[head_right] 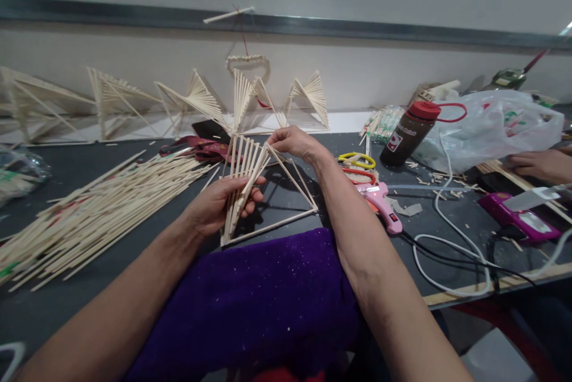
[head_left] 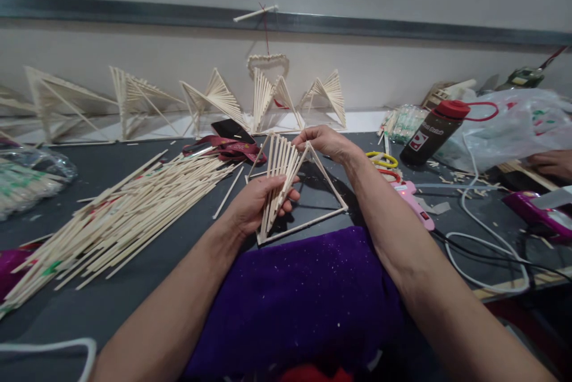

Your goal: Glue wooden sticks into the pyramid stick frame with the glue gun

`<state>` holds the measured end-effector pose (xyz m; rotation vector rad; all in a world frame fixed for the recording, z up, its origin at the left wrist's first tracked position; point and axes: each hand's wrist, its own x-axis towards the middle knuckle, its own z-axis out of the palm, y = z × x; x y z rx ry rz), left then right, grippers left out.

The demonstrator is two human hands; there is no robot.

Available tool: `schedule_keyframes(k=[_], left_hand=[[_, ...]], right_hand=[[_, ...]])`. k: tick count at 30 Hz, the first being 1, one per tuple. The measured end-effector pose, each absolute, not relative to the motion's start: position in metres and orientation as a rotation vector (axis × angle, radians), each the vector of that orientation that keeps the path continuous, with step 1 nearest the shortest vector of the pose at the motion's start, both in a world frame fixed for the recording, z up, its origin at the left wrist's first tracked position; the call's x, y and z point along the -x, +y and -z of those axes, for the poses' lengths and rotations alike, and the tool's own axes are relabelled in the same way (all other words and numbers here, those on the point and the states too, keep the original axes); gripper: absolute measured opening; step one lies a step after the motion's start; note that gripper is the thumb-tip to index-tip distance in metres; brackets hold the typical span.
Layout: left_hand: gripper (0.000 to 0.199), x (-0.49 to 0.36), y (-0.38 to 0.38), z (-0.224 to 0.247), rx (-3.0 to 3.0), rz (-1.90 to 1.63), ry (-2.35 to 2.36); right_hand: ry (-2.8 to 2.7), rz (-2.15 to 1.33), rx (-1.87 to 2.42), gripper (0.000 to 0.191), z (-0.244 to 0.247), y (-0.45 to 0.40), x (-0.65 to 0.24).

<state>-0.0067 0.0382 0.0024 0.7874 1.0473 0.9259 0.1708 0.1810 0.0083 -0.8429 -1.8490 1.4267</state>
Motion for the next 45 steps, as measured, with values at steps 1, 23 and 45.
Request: schedule_keyframes(k=[1, 23, 45], left_hand=[[0.021, 0.007, 0.038, -0.002, -0.786, -0.925, 1.048], [0.032, 0.016, 0.035, 0.0, -0.914, -0.951, 1.196], [0.014, 0.049, -0.041, -0.048, -1.613, -1.486, 1.815]], right_hand=[[-1.861, -1.437, 0.833, 0.01, -0.009, 0.18, -0.171], [-1.306, -1.449, 0.816, 0.014, -0.019, 0.182, -0.178], [-1.664, -1.082, 0.508, 0.008, -0.091, 0.048, -0.111]])
